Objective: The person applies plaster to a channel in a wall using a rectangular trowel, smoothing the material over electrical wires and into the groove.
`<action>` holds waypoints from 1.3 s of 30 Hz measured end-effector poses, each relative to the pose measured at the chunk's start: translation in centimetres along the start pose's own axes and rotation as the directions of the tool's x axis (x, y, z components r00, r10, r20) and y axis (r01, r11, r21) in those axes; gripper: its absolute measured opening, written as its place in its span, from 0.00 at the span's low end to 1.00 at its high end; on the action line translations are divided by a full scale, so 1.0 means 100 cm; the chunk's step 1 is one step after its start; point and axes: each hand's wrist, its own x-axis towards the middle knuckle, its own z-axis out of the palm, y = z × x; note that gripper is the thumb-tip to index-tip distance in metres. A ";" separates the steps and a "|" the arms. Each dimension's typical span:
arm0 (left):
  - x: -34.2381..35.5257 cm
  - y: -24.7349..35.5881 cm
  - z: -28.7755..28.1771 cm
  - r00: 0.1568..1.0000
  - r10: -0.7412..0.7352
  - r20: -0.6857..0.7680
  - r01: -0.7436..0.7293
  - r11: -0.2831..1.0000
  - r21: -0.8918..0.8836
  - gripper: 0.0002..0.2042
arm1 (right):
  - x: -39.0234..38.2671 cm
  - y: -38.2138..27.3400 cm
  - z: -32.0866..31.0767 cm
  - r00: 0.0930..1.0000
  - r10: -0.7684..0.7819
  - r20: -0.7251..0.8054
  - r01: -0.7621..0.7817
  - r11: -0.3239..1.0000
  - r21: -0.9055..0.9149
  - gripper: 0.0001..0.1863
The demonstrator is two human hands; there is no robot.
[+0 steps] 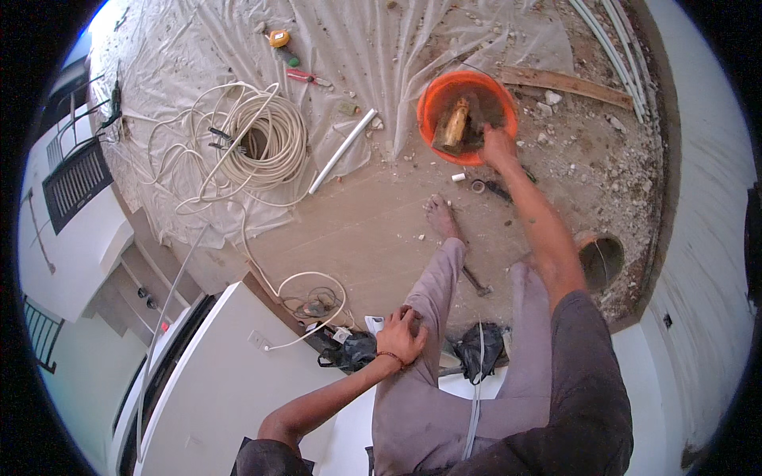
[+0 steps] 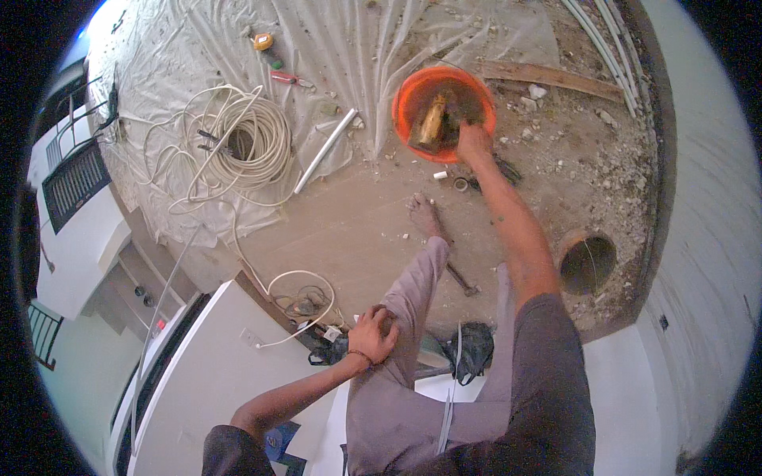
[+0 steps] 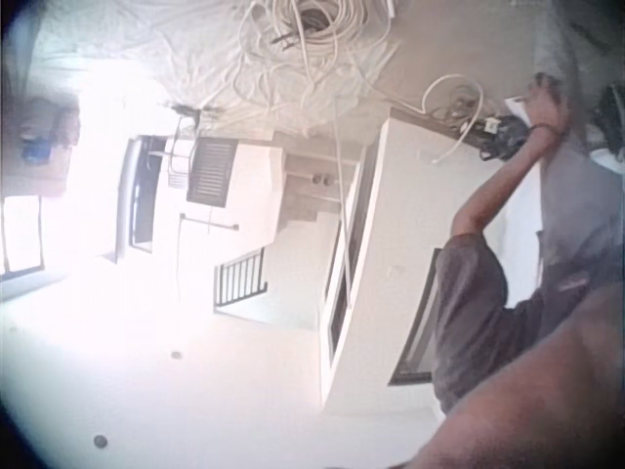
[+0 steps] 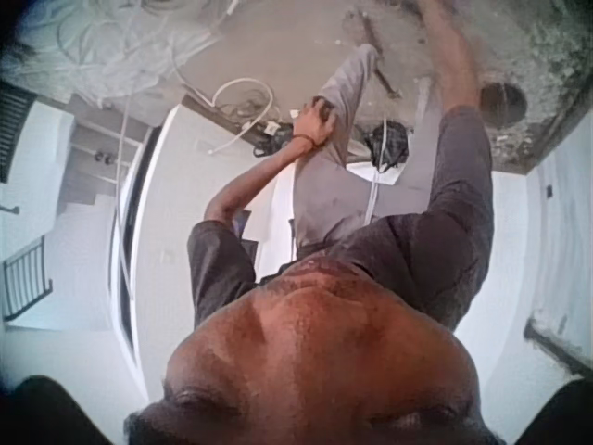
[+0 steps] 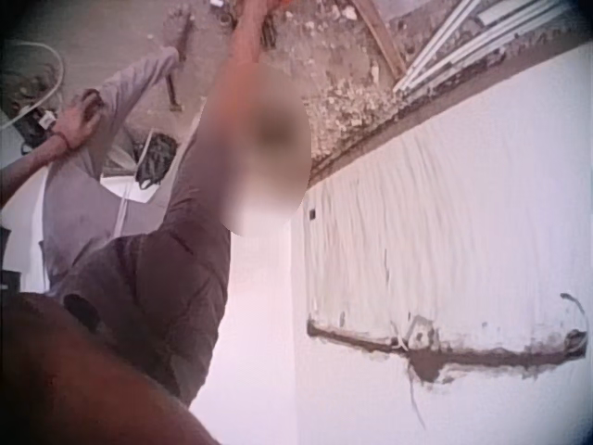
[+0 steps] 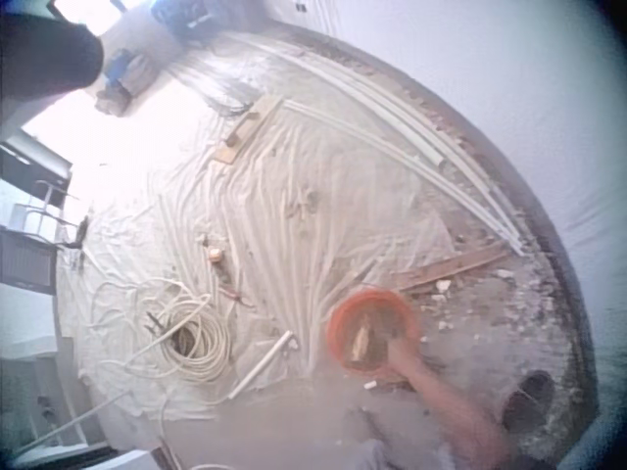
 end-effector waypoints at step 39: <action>-0.076 0.069 0.140 0.987 0.096 0.126 -0.142 0.890 0.434 0.32 | -0.563 0.194 -0.303 0.582 0.157 -0.798 0.433 0.770 0.468 0.26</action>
